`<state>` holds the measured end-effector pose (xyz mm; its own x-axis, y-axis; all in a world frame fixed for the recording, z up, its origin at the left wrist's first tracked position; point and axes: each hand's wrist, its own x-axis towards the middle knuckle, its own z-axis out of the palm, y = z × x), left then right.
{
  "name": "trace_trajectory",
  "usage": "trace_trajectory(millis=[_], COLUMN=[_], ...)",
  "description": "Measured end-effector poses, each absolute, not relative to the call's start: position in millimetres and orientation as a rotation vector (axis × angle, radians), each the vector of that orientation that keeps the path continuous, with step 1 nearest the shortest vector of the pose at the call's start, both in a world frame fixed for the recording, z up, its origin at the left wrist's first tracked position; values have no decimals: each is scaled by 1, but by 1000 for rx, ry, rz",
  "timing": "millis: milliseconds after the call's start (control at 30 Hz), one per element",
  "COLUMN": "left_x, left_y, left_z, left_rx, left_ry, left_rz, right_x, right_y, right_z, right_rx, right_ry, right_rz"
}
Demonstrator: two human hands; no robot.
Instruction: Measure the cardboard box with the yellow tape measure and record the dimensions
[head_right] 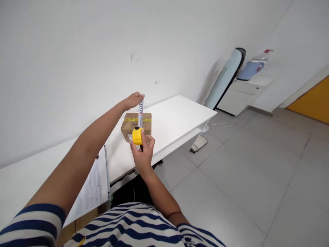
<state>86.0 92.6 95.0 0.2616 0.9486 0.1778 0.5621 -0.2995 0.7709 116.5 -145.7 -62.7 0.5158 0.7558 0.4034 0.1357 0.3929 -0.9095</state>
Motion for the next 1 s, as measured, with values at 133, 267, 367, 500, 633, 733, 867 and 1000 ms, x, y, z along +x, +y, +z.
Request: trace_trajectory(millis=[133,267,367,500,633,733,867,1000], left_x=[78,60,55,55,55,55,55,52], left_y=[91,82,79,80,79,76,75,75], left_z=[58,35,28,26,28,31,30,26], left_rx=[2043,2061,2018,1943,1899,1860,1841,1892], left_ry=[1514,1531,1528,1515,1481,1446,1443,1522], left_rz=[663,594,598,597,572,540,514,578], right_x=[105,94,88,89,92,91,85,84], right_y=[-132,-128,-126,-121,-112,-110,-113,-117], right_z=[-72,-73,-68,-66,-71,-75,-80,-80], right_rx=[-1052,-976,-931,-897,-887,-898,-904,-872], right_ry=[-963,-983,-955,-824,-675,-637,-654,-713], right_rz=[587,572,640,762,862,897,966,1017])
